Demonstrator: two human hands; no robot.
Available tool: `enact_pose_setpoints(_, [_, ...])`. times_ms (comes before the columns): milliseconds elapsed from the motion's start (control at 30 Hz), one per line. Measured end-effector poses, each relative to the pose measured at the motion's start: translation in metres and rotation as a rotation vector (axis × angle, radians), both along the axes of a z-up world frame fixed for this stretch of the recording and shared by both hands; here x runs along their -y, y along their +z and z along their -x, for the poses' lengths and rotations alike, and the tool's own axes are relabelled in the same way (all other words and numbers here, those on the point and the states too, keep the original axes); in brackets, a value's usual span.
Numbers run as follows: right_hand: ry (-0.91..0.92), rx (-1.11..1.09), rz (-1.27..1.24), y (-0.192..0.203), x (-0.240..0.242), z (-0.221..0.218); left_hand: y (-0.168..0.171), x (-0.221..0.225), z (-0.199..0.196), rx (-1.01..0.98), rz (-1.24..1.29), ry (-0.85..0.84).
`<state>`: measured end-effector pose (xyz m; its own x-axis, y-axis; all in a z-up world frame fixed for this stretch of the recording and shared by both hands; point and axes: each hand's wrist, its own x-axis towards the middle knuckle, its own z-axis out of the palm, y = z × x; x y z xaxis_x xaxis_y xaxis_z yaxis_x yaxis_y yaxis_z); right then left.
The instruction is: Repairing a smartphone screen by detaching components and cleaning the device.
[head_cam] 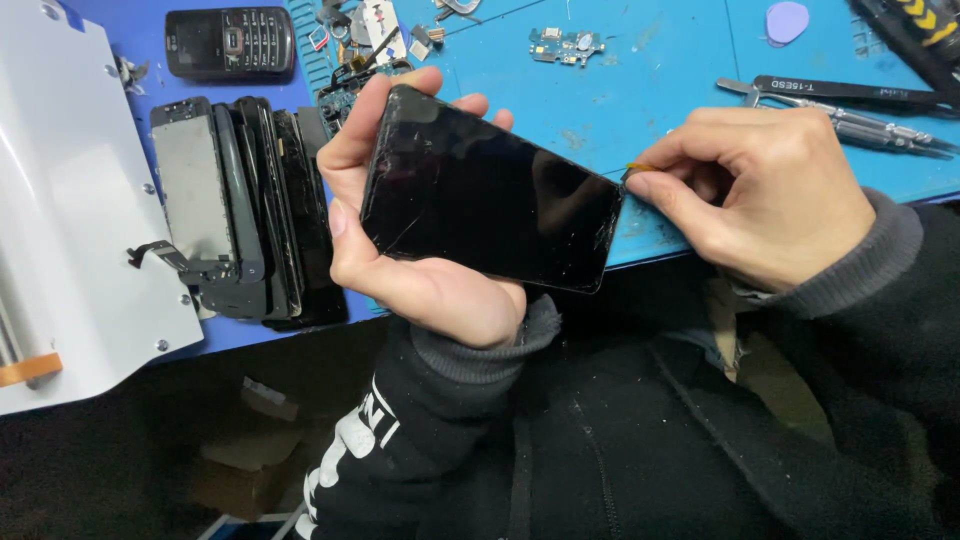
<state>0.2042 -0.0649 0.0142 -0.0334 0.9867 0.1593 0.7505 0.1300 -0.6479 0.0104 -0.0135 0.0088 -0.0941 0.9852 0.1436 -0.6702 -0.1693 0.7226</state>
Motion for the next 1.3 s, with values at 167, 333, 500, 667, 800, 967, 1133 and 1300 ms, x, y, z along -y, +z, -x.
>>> enact_pose_setpoints(167, [-0.007, -0.036, -0.008, -0.001, 0.004, 0.002, 0.018, 0.019, 0.001, -0.085, -0.101, -0.128])
enact_pose_setpoints(333, [-0.014, -0.053, -0.093, 0.003, 0.001, 0.004, 0.034, 0.027, 0.003, -0.295, -0.299, -0.31])
enact_pose_setpoints(500, [-0.054, -0.132, -0.085, -0.001, 0.001, 0.007, 0.039, 0.049, -0.01, -0.251, -0.191, -0.267])
enact_pose_setpoints(667, [-0.036, -0.118, -0.134, -0.011, 0.006, 0.004, -0.018, 0.049, -0.02, -0.608, -0.339, -0.058])
enact_pose_setpoints(800, [-0.042, -0.162, -0.16, -0.013, 0.008, 0.005, -0.022, 0.053, -0.023, -0.469, -0.262, -0.135])
enact_pose_setpoints(967, [-0.07, -0.162, -0.108, -0.015, 0.008, 0.0, -0.01, 0.045, -0.014, -0.629, -0.225, -0.224])
enact_pose_setpoints(1133, [-0.105, -0.206, -0.104, -0.016, 0.011, -0.002, -0.016, 0.028, -0.03, -0.119, -0.012, -0.389])
enact_pose_setpoints(1300, [-0.217, -0.457, -0.162, -0.021, 0.017, -0.006, -0.003, 0.009, -0.036, 0.303, 0.191, -0.379])
